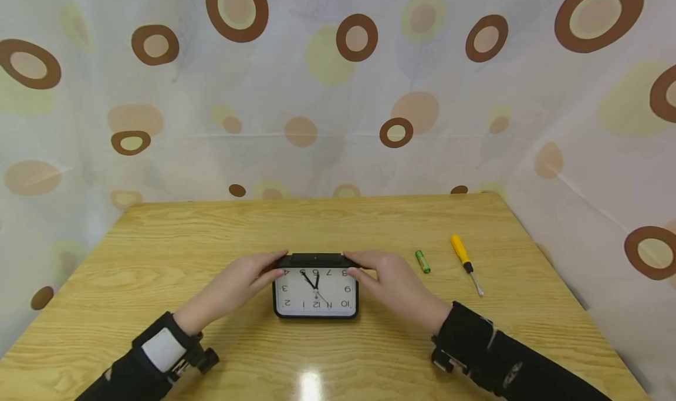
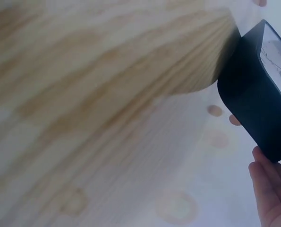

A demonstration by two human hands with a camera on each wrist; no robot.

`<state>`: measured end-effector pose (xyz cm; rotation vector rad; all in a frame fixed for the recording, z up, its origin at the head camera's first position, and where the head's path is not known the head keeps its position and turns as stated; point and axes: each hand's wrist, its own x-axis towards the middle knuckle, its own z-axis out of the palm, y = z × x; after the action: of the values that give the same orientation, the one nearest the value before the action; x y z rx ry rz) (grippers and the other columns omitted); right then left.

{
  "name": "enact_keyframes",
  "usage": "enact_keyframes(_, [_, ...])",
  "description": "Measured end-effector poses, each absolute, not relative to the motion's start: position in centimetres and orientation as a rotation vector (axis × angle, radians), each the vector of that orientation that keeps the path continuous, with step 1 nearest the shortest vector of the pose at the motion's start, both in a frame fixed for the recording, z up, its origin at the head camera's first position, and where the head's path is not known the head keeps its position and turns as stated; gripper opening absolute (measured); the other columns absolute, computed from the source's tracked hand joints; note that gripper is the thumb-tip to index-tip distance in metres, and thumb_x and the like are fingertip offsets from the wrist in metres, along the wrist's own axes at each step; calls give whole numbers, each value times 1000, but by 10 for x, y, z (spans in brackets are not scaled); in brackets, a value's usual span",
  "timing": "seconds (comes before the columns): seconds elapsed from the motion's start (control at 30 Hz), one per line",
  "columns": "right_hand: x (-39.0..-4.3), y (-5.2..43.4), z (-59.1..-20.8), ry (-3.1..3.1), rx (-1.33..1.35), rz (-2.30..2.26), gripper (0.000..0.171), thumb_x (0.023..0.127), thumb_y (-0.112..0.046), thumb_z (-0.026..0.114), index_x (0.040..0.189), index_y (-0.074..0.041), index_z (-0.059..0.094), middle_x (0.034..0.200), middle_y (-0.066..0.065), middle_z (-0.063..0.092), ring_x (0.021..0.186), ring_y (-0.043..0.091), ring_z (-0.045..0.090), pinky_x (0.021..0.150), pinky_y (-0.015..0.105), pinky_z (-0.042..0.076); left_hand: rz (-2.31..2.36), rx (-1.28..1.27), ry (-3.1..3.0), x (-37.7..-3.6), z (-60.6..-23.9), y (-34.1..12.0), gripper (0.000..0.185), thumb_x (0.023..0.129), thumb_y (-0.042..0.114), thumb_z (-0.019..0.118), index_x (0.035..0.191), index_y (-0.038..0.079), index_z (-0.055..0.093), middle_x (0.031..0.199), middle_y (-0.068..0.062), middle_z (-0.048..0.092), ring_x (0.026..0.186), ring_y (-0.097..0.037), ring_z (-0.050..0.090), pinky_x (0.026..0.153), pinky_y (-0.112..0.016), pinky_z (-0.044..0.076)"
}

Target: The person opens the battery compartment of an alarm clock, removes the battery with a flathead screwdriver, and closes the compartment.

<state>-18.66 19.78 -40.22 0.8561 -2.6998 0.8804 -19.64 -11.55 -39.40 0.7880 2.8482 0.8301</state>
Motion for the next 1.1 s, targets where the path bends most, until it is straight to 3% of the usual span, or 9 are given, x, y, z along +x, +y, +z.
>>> enact_keyframes(0.1, [-191, 196, -401, -2732, 781, 997, 34, 104, -16, 68, 136, -4, 72, 132, 14, 75, 114, 29, 76, 89, 41, 63, 806, 778, 2876, -198, -396, -113, 50, 113, 28, 53, 153, -2, 53, 148, -21, 63, 138, -36, 62, 114, -51, 50])
enact_keyframes(0.17, [-196, 194, -401, -2759, 724, 1046, 32, 104, -16, 68, 134, -5, 74, 128, 14, 77, 95, 21, 77, 77, 31, 61, 788, 760, 2892, -199, -398, -112, 49, 113, 27, 52, 153, -3, 53, 148, -21, 63, 138, -36, 62, 114, -50, 50])
enact_keyframes(0.27, [-202, 191, -402, -2802, 639, 1086, 30, 105, -17, 68, 132, -7, 75, 121, 14, 79, 62, 8, 54, 58, 22, 43, 770, 730, 2906, -202, -400, -111, 47, 114, 26, 51, 150, -2, 56, 147, -20, 65, 137, -36, 63, 114, -50, 50])
enact_keyframes(0.33, [-207, 188, -403, -2826, 582, 1121, 29, 106, -17, 67, 131, -7, 76, 120, 16, 80, 55, 8, 33, 54, 23, 32, 769, 709, 2914, -205, -402, -110, 44, 114, 25, 51, 147, -2, 60, 143, -19, 67, 134, -35, 65, 112, -50, 51])
enact_keyframes(0.37, [-210, 186, -404, -2831, 559, 1138, 28, 106, -18, 66, 130, -7, 76, 119, 16, 80, 55, 8, 32, 54, 23, 31, 766, 698, 2919, -206, -403, -109, 42, 114, 25, 51, 144, -1, 63, 141, -19, 69, 132, -35, 66, 112, -50, 52])
enact_keyframes(0.57, [-226, 176, -414, -2853, 446, 1199, 25, 106, -17, 66, 121, -2, 80, 118, 19, 79, 80, 12, 61, 66, 23, 44, 735, 643, 2944, -217, -412, -109, 33, 113, 22, 51, 125, 0, 74, 114, -13, 79, 107, -28, 74, 100, -48, 58])
enact_keyframes(0.63, [-230, 174, -418, -2868, 430, 1206, 24, 106, -16, 66, 119, -1, 81, 114, 18, 80, 81, 13, 64, 66, 24, 46, 727, 633, 2946, -220, -415, -109, 32, 113, 21, 52, 120, 1, 75, 107, -11, 78, 98, -24, 73, 95, -47, 58])
enact_keyframes(0.8, [-235, 171, -422, -2889, 431, 1174, 22, 105, -14, 67, 113, -1, 82, 106, 16, 81, 74, 12, 60, 62, 24, 44, 702, 645, 2966, -223, -420, -109, 27, 111, 19, 56, 117, 3, 77, 105, -9, 79, 91, -19, 70, 91, -44, 59])
enact_keyframes(1.1, [-238, 168, -427, -2917, 453, 1070, 20, 104, -11, 66, 104, -3, 84, 102, 12, 82, 81, 14, 64, 72, 28, 49, 679, 743, 3034, -223, -424, -108, 16, 105, 12, 66, 106, 6, 80, 98, -6, 80, 79, -11, 64, 79, -36, 58])
